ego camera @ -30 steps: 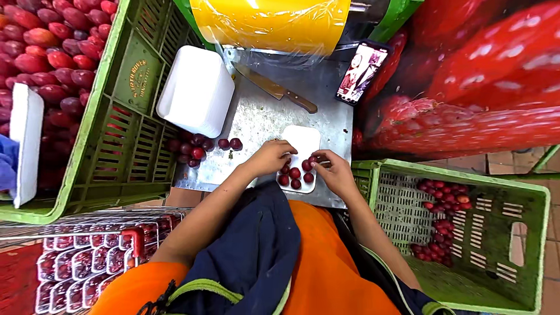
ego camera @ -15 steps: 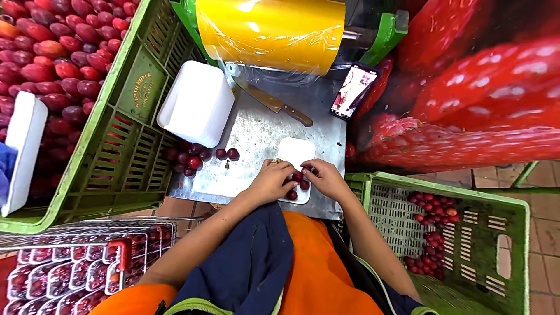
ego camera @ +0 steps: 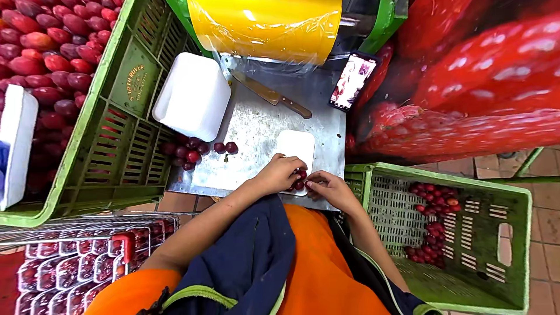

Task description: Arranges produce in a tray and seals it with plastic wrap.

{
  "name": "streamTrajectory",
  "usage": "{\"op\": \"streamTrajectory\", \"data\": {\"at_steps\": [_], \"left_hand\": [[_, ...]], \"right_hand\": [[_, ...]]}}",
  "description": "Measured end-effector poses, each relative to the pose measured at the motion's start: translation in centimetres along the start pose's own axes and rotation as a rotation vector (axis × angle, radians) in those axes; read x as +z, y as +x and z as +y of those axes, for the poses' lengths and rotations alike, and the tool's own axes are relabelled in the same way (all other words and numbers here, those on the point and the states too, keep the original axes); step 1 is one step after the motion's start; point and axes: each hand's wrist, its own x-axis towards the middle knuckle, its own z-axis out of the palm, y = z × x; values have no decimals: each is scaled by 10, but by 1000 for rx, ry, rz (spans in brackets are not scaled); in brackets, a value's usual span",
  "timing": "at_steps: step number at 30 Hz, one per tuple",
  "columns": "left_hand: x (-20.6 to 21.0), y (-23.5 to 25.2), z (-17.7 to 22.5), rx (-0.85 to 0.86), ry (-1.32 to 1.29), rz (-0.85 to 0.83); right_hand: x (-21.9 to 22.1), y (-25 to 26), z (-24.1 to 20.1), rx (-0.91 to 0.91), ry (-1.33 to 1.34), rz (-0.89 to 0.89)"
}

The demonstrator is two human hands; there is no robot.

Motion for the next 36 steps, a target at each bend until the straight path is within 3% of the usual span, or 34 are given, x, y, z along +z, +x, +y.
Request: {"op": "streamTrajectory", "data": {"at_steps": [6,10,16,20,30,36], "left_hand": [[-1,-8,2,109,-54,-56],[2,-14,-2,121,-189,42],[3,-36,-18,-68,-136,337],[8,-45,-27,-197,-167,339],[1,-29,-25,-306,-110,287],[10,-25,-26,-283,1,289]], "right_hand": [[-5,21,-12,-188,-82,278],[9,48,-18,-333,-50,212],[13,57,-12,-260,83,103],[15,60,-9,-183,207,135],[29,81,-10,-210,-179,139],[30,80,-8,-142,-32,138]]}}
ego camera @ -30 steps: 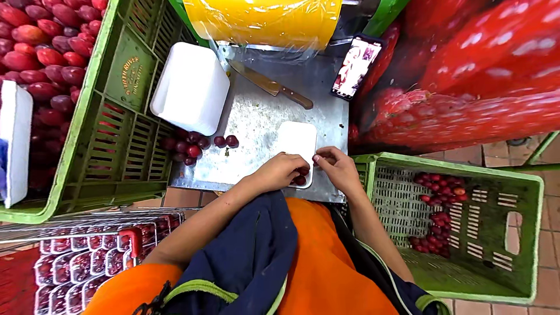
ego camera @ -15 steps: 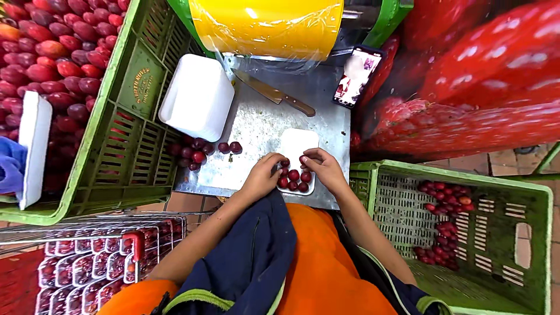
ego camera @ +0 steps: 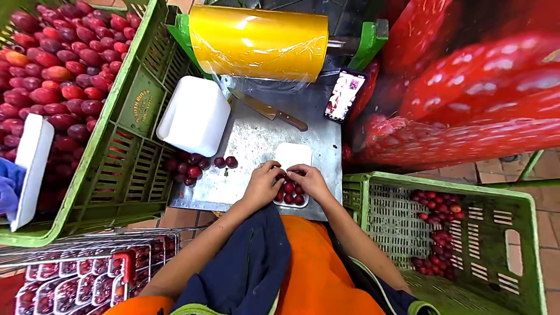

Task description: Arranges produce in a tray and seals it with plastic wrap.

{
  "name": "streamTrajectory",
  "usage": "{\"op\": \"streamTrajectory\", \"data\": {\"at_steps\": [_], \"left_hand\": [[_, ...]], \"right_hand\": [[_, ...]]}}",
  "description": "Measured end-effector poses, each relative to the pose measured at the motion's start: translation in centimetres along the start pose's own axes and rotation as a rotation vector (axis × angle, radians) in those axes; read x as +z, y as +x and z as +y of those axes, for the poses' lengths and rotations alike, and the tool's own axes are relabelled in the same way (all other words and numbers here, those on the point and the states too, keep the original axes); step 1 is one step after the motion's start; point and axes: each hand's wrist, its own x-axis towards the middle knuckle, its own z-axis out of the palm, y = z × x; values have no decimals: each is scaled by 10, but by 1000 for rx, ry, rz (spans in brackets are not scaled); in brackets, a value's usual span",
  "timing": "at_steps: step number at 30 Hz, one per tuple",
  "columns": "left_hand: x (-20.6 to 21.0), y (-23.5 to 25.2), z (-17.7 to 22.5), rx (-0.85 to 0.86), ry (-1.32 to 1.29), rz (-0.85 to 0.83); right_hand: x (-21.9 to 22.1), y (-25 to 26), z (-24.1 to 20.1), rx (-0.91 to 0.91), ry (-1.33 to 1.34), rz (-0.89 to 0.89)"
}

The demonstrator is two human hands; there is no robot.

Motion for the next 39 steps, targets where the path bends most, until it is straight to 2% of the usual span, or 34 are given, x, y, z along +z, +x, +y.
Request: {"op": "streamTrajectory", "data": {"at_steps": [17,23,28,31,34,37,39], "left_hand": [[1,2,9,57,-14,13],[5,2,17,146,27,-25],[7,2,21,209,58,-27],[7,1,22,218,62,-24],[9,-1,22,225,64,-27],[11,-2,24,235,62,-42],[11,-3,25,244,74,-47]], "right_hand": [[4,-6,2,113,604,98],[2,-19,1,66,741,213],[-20,-55,0,-40,713,307],[-53,-94,6,-117,663,460],[-100,-130,34,-118,576,756],[-155,-156,107,-1,357,1104],[-190,-174,167,219,138,1228]]}}
